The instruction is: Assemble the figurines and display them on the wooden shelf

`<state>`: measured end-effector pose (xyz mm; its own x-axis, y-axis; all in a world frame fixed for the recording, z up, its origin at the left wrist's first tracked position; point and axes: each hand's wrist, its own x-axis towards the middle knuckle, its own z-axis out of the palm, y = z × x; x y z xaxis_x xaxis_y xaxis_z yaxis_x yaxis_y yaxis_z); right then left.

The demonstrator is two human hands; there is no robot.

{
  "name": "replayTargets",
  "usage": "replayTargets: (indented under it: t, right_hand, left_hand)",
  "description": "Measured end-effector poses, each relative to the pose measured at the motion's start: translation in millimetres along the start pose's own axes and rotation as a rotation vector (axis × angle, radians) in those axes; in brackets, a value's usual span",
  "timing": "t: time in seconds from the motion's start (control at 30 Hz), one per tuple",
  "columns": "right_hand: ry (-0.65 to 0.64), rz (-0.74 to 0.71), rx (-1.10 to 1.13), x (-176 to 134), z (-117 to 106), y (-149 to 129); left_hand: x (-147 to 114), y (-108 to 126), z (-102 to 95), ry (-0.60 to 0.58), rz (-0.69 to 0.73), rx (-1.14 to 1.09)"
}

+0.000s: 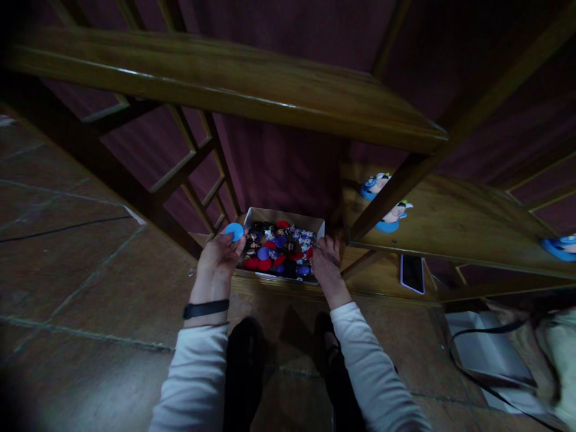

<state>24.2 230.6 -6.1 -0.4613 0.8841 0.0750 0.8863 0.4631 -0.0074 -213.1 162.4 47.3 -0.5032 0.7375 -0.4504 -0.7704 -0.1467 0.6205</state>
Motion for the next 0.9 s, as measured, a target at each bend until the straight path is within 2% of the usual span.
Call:
replayTargets:
  t: [0.07, 0.17, 0.27, 0.37, 0.47, 0.6, 0.7, 0.8, 0.9]
  right_hand:
    - [-0.049, -0.027, -0.008, -5.7, 5.4, -2.2]
    - [-0.086, 0.013, -0.040, -9.3, 15.2, -9.6]
    - [-0.066, 0.048, -0.026, -10.8, 17.7, -16.7]
    - [-0.031, 0.036, 0.072, -13.0, 9.8, -19.0]
    - [-0.060, 0.041, 0.330, -11.5, -3.1, -18.1]
    - [-0.142, 0.079, 0.972, -5.0, -20.3, -21.4]
    - [-0.193, 0.070, 1.393, -3.5, -29.1, -29.0]
    - [-0.174, 0.084, 1.541, -2.6, -30.2, -33.3]
    - [-0.058, 0.131, 1.473, 1.5, -25.0, -30.4]
  left_hand:
    - [0.2, -0.7, 0.7, 0.003, -0.013, -0.005]
    - [0.2, -2.4, 2.2, 0.019, -0.033, -0.010]
    - [0.6, -4.2, 3.0, 0.018, -0.035, 0.005]
    - [1.1, -5.9, 3.5, -0.006, -0.030, 0.027]
    - [0.3, -10.9, 5.9, -0.009, -0.032, 0.029]
    - [-4.4, -27.4, 14.3, -0.002, -0.066, 0.040]
    - [-8.9, -43.3, 21.8, -0.056, -0.110, 0.086]
    - [-13.0, -56.0, 27.4, -0.119, -0.142, 0.137]
    - [-16.9, -64.5, 30.8, -0.183, -0.157, 0.178]
